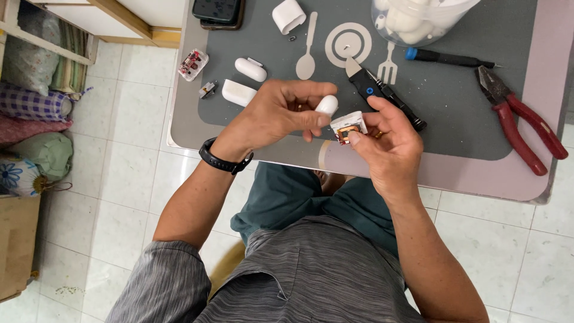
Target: Repairing an earbud charging case by carefully fitting internal components into the plastic housing
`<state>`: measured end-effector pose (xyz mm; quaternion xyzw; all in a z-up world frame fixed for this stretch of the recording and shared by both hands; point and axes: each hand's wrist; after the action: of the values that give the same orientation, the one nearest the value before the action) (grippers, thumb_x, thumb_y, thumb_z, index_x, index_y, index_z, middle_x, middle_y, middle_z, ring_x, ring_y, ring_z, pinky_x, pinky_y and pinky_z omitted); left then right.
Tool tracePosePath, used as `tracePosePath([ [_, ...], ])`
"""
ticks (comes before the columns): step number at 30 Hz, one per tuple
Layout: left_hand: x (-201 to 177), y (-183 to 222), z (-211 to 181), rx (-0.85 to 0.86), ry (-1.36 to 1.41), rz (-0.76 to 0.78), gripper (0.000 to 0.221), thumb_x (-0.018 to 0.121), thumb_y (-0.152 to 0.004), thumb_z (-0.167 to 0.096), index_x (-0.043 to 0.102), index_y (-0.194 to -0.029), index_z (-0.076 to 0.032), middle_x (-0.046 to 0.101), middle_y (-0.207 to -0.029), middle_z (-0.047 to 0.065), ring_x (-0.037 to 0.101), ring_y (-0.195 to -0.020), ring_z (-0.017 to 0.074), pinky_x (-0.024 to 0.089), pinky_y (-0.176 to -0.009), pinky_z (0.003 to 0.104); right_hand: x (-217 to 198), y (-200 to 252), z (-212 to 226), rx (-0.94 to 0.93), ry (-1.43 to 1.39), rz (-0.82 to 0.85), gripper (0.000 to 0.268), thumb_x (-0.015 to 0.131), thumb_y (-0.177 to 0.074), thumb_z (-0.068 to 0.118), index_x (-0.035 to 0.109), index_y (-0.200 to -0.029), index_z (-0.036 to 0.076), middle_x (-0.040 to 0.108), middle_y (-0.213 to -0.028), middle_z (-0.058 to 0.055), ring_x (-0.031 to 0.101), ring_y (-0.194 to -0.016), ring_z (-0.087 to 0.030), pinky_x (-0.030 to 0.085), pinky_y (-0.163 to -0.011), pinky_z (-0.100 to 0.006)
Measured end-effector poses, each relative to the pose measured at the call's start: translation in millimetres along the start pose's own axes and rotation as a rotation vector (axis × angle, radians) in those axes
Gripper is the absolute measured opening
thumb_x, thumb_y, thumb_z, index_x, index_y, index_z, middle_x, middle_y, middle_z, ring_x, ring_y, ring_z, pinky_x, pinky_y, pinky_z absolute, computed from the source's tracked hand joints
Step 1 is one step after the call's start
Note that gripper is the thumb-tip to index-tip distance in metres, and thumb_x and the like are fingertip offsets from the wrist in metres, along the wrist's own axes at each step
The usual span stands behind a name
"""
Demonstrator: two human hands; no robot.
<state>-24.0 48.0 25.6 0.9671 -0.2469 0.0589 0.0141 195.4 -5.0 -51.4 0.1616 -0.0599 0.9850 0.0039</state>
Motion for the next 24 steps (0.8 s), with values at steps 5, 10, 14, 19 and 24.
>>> tracePosePath([
  [5, -0.4, -2.4, 1.5, -0.008, -0.008, 0.057, 0.042, 0.08, -0.088, 0.0, 0.065, -0.127, 0.008, 0.073, -0.091, 0.022, 0.074, -0.077, 0.0208, 0.067, -0.06, 0.031, 3.2, 0.4, 9.8, -0.013, 0.041, 0.022, 0.062, 0.076, -0.086, -0.013, 0.053, -0.143, -0.004, 0.069, -0.106, -0.022, 0.066, -0.088, -0.016, 0.063, -0.072, -0.027],
  [10, -1.5, -4.8, -4.9, -0.015, -0.006, 0.136, 0.037, 0.077, -0.092, -0.003, 0.066, -0.126, 0.006, 0.073, -0.091, 0.021, 0.072, -0.079, 0.0185, 0.065, -0.063, 0.029, 4.3, 1.3, 9.3, -0.014, 0.06, 0.028, 0.063, 0.076, -0.086, -0.013, 0.053, -0.144, -0.003, 0.069, -0.106, -0.022, 0.066, -0.089, -0.016, 0.062, -0.075, -0.027],
  [14, -3.2, -9.1, -9.2, -0.08, 0.02, 0.238, 0.034, 0.074, -0.094, -0.007, 0.067, -0.126, 0.005, 0.072, -0.089, 0.017, 0.07, -0.077, 0.0161, 0.063, -0.061, 0.027, 3.0, 1.4, 6.3, -0.023, 0.053, 0.031, 0.064, 0.076, -0.086, -0.013, 0.053, -0.145, -0.003, 0.07, -0.107, -0.022, 0.066, -0.091, -0.015, 0.061, -0.078, -0.027],
  [19, -6.8, -16.5, -5.4, -0.069, 0.005, 0.262, 0.036, 0.074, -0.095, -0.007, 0.066, -0.127, 0.006, 0.07, -0.085, 0.017, 0.067, -0.071, 0.0146, 0.06, -0.055, 0.027, 3.5, 1.4, 7.3, -0.029, 0.046, 0.041, 0.064, 0.075, -0.087, -0.015, 0.052, -0.145, -0.004, 0.069, -0.106, -0.023, 0.066, -0.09, -0.016, 0.061, -0.076, -0.028],
  [24, -9.5, -19.3, -7.8, -0.04, -0.049, 0.248, 0.034, 0.073, -0.096, -0.009, 0.066, -0.127, 0.005, 0.069, -0.083, 0.015, 0.065, -0.068, 0.0126, 0.057, -0.053, 0.025, 2.9, 0.9, 0.1, 0.0, 0.021, 0.039, 0.064, 0.074, -0.086, -0.015, 0.051, -0.145, -0.006, 0.069, -0.105, -0.023, 0.067, -0.087, -0.018, 0.061, -0.076, -0.028],
])
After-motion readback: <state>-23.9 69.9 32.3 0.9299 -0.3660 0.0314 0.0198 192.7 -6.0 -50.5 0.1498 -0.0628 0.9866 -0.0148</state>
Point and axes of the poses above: each hand's wrist, its own y-axis away from the middle knuckle, its own x-axis out of the palm, z = x × y
